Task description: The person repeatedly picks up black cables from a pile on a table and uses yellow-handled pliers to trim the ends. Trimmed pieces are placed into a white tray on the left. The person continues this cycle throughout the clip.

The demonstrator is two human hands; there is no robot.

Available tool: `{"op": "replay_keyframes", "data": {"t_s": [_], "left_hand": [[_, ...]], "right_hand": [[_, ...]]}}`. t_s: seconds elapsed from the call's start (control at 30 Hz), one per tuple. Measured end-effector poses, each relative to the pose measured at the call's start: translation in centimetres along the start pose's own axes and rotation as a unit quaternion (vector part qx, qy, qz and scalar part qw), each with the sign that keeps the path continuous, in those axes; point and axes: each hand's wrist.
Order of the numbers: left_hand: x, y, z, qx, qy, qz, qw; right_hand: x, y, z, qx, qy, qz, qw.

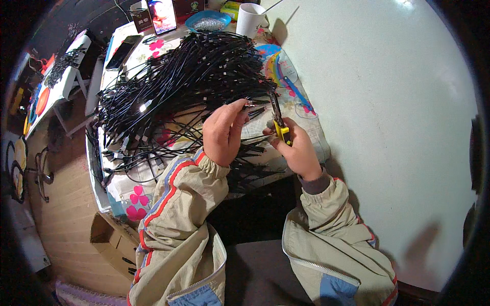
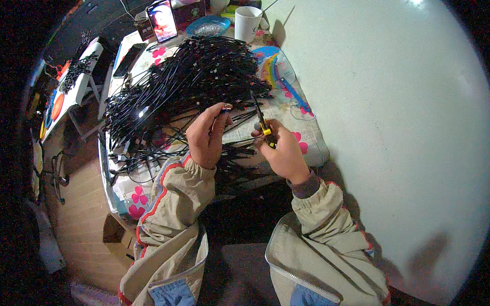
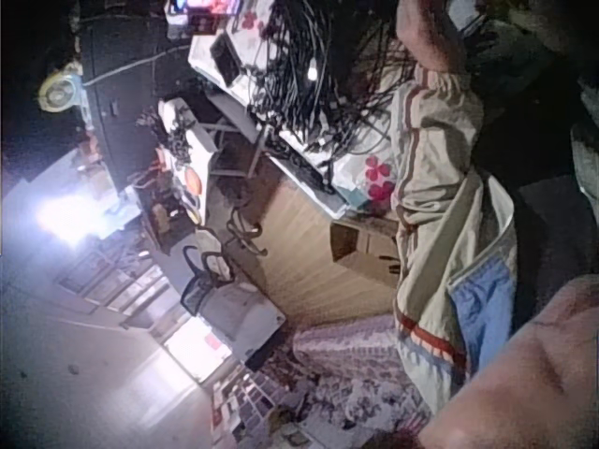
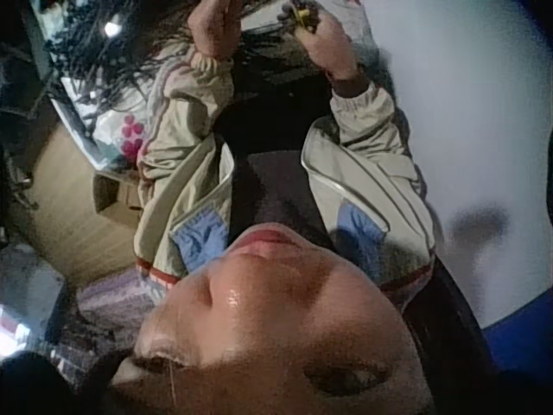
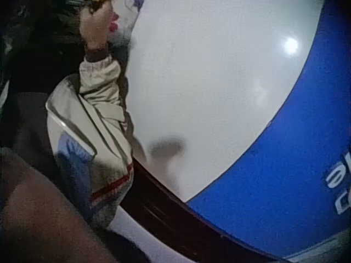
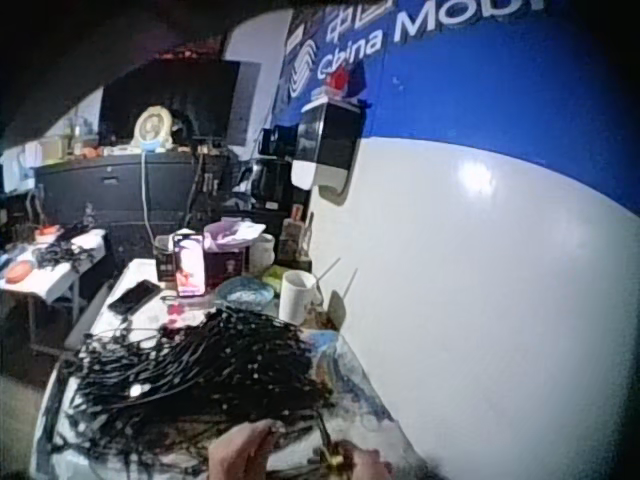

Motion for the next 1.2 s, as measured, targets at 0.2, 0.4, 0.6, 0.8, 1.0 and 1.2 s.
{"op": "replay_keyframes", "data": {"t_s": [0.2, 0.4, 0.6, 0.8, 1.0, 1.2], "left_hand": [[0.0, -0.1, 0.6, -0.002, -0.045, -0.039, 0.998], [0.2, 0.0, 0.7, 0.057, -0.018, -0.019, 0.998], [0.1, -0.5, 1.1, -0.023, 0.017, -0.057, 0.998], [0.4, -0.1, 1.1, -0.006, -0.043, -0.042, 0.998], [0.0, -0.2, 1.7, -0.059, -0.047, -0.087, 0.993], [-0.3, -0.1, 1.7, -0.098, -0.088, -0.124, 0.984]], "right_hand": [[-0.2, 0.6, 2.0, 0.024, -0.146, -0.038, 0.988], [-0.1, -0.6, 1.4, -0.033, -0.111, -0.017, 0.993], [0.0, -1.6, -1.5, -0.02, 0.05, -0.067, 0.996], [0.9, -1.3, -1.8, 0.011, 0.019, -0.104, 0.994], [0.0, -1.0, -2.1, -0.004, -0.007, -0.112, 0.994], [0.0, -0.7, -1.9, -0.033, -0.038, -0.107, 0.993]]}}
Point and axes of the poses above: each hand's wrist, its own y-axis towards the middle knuckle, its own x-axis out of the palm, z = x × y, and after that the axes turned 6 degrees about -x, right-handed
